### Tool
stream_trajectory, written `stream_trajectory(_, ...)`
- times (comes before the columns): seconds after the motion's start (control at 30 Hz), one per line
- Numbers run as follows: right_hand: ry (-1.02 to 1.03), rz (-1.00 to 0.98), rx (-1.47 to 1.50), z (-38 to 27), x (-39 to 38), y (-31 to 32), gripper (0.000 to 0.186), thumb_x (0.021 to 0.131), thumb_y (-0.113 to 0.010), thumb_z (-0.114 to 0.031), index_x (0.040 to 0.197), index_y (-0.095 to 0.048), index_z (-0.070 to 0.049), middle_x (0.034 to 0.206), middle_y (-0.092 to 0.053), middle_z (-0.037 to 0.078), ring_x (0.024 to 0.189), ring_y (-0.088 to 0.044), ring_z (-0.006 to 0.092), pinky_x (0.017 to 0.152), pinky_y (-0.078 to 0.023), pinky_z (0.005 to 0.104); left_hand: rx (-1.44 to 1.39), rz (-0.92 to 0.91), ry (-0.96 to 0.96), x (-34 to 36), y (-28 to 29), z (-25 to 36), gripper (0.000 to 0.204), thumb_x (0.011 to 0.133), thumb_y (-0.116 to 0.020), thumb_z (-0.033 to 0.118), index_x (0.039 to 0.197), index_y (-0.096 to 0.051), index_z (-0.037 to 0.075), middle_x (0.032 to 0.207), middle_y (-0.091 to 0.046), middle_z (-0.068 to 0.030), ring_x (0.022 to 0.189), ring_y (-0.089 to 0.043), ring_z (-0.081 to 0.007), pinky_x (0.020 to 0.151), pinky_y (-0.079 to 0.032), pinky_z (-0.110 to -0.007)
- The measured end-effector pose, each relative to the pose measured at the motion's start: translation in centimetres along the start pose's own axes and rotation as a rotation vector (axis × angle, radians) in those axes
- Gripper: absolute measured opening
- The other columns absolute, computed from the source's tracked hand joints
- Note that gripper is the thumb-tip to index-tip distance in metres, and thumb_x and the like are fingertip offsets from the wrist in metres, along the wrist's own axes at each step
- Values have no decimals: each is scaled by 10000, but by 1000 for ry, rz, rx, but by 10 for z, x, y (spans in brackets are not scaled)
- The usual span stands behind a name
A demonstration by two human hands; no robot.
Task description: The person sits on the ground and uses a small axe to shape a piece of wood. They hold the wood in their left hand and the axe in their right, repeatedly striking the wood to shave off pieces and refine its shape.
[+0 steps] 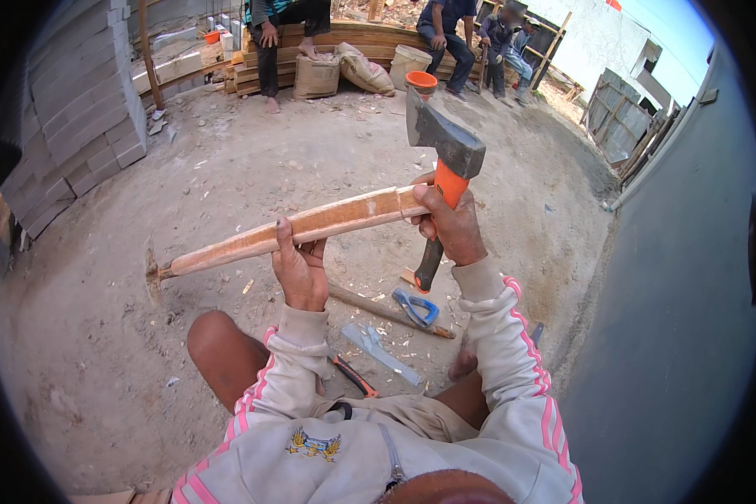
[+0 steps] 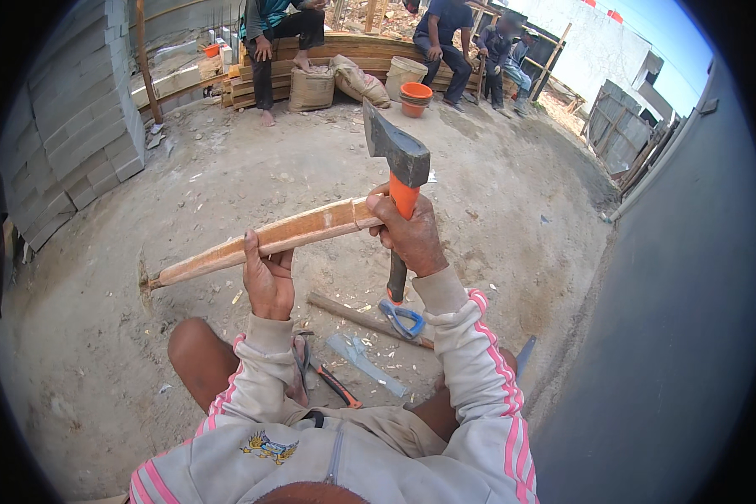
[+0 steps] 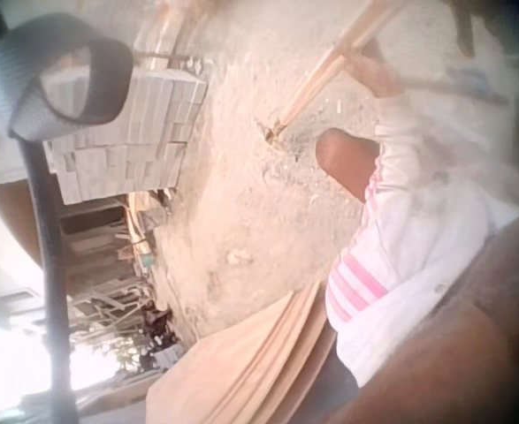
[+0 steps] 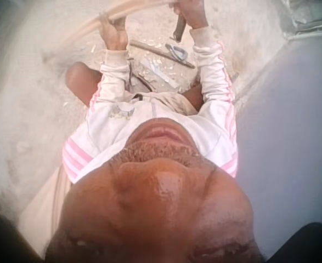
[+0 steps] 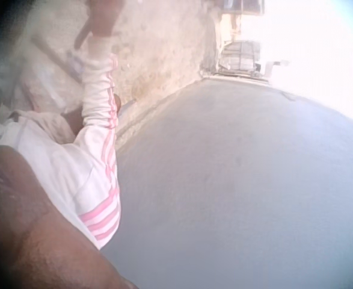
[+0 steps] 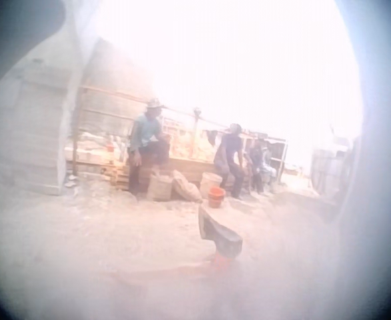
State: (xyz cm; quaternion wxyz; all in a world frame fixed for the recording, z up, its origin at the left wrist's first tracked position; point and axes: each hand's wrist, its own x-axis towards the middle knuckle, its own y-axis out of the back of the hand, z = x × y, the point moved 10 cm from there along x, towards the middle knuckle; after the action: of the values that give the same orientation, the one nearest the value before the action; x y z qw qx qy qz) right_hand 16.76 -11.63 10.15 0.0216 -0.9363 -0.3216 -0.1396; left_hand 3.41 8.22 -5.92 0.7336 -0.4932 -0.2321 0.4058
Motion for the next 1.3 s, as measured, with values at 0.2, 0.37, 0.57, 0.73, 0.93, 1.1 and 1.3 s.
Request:
stream_trajectory(0.2,-93,50,-122,24,29,31,217,954,-659,-251,916,-609,-43,635,-590,32,452,-501,56,398,-376,206,313,-61,336,7,-5,-42,406,991,-642,437,1031,-603,34,882,-683,-106,699,-696,-171,631,-611,-285)
stream_trajectory(0.37,-256,175,38,99,32,87,228,948,-656,-267,967,-556,-63,602,-554,26,414,-455,69,393,-373,228,954,-688,376,9,-51,-62,310,972,-692,333,853,-610,59,631,-620,-18,563,-622,-94,514,-493,-232)
stream_trajectory(0.57,-312,193,-67,131,17,99,312,959,-632,-338,1041,-542,-51,634,-534,16,472,-458,73,442,-375,215,1424,-1086,-698,-8,-127,-108,622,791,-773,581,1038,-617,32,834,-659,-135,784,-677,-324,727,-540,-450)
stream_trajectory(0.73,-366,221,-156,161,-4,124,355,1006,-579,-390,1109,-582,-51,705,-542,-9,505,-446,55,466,-367,224,1570,-1445,-232,-8,-119,-212,711,748,-765,658,1043,-620,28,732,-663,-149,718,-709,-361,633,-530,-488)
stream_trajectory(0.93,-389,323,81,146,-7,125,431,998,-601,-391,1191,-577,-6,714,-537,12,492,-452,56,447,-375,217,1515,-1580,-131,14,-151,-207,624,801,-751,608,1039,-640,42,691,-663,-140,665,-689,-332,611,-507,-450)
stream_trajectory(1.1,-216,478,230,82,-43,145,301,997,-632,-309,1157,-534,-73,712,-484,-16,485,-451,46,431,-405,229,1493,-1437,131,24,-190,-132,500,849,-762,376,1166,-639,10,847,-634,-57,740,-607,-157,644,-495,-318)
stream_trajectory(1.3,-75,468,347,36,-63,148,196,971,-656,-218,1048,-505,-120,654,-439,-42,454,-430,44,405,-391,236,1392,-1446,162,25,-223,-88,503,861,-736,346,1219,-613,15,920,-599,-44,794,-601,-146,706,-516,-301)
